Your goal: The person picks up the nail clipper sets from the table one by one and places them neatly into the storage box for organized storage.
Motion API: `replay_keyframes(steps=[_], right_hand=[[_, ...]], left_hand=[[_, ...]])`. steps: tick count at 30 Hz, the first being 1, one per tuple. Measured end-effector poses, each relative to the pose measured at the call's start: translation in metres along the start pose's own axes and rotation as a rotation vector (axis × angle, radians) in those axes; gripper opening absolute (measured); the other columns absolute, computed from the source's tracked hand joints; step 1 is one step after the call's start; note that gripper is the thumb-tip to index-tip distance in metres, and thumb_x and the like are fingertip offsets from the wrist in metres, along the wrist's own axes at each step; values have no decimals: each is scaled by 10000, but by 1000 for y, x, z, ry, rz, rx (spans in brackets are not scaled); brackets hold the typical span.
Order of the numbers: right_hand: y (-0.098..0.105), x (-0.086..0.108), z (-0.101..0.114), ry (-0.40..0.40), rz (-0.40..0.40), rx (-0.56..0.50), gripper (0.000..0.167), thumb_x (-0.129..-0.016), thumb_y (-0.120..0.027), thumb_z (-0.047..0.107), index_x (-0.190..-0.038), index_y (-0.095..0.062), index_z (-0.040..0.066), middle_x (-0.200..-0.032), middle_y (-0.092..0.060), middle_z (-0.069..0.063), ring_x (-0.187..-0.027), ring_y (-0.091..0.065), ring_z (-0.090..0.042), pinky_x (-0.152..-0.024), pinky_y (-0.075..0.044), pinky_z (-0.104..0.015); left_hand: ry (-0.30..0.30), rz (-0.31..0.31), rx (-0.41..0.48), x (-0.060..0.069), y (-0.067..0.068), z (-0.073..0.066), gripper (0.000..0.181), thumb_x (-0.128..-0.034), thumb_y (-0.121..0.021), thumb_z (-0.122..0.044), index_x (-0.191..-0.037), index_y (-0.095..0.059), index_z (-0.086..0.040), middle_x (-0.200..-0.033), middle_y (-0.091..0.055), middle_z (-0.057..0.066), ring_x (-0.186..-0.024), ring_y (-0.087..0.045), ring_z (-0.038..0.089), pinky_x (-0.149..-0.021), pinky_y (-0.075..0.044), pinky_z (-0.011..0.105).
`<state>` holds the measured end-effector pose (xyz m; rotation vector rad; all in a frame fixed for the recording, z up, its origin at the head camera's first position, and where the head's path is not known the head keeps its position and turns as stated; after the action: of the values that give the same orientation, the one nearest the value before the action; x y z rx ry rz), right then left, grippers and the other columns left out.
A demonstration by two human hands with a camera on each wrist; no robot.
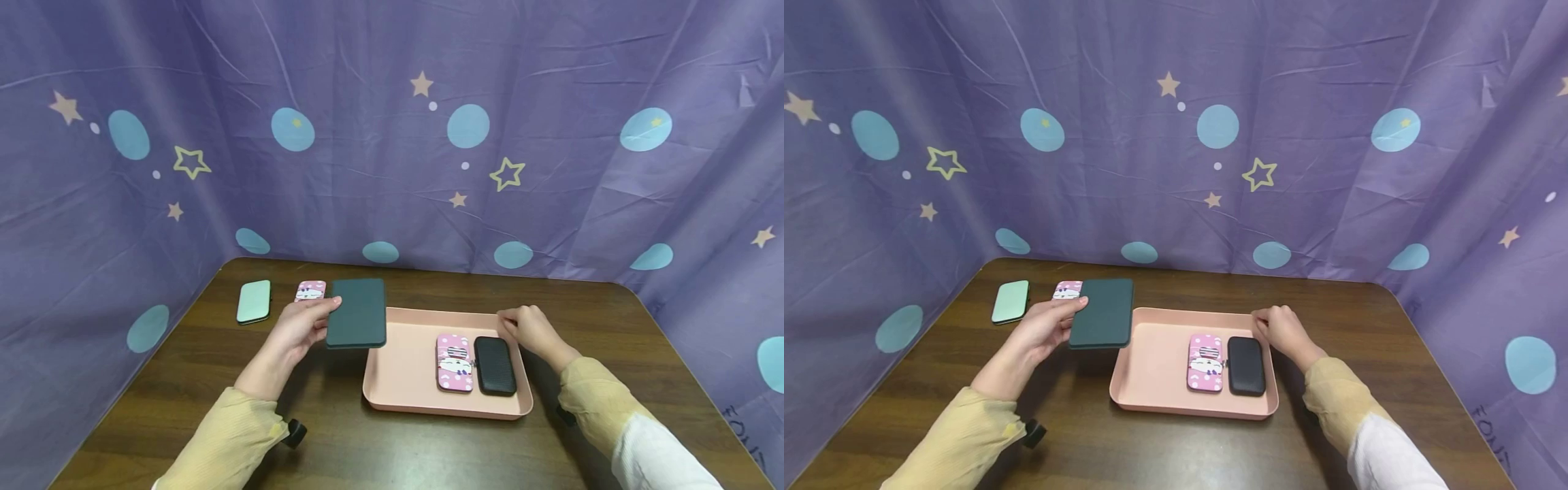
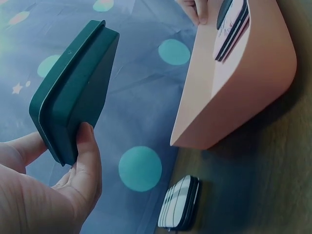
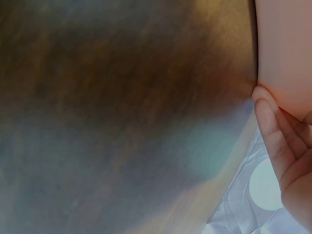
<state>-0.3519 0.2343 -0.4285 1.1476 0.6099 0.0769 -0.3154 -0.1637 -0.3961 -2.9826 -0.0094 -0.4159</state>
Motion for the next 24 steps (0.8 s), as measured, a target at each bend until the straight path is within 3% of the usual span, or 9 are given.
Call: replay_keyframes(steps=[10, 16, 24], right_hand=[[1, 1, 1, 2, 7, 6, 138, -806, -648, -7, -914, -733, -14, -815, -717, -153, -685, -675, -250, -632, -537, -431], [0, 1, 0, -4, 9, 5, 135, -806, -650, -6, -913, -732, -17, -821, -717, -160, -720, -688, -286, -648, -540, -445], [0, 1, 2, 11, -4, 12, 125, -814, -646, 0, -901, -735, -12, -790, -717, -138, -617, -618, -174, -584, -517, -399]], left_hand=[[-12, 81, -11, -7, -22, 8, 362, -898, -640, -138, -1144, -532, 105, -794, -635, -32, -699, -622, 81, -661, -545, 242], [-22, 119, -10, -12, -36, 14, 398, -900, -631, -118, -1170, -516, 150, -771, -655, -7, -699, -652, 110, -656, -560, 265], [-13, 136, -22, -18, -55, 25, 326, -890, -639, -101, -1107, -558, 128, -741, -659, 3, -671, -651, 108, -642, -565, 265]])
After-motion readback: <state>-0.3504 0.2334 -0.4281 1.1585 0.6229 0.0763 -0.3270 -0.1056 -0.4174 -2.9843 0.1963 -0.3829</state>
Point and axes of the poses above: each hand's wrist, its own x-axis away from the middle knuckle, its own y-axis out of the back of the hand, z = x × y, the point moved 7 cm from there along -x, towards the middle knuckle
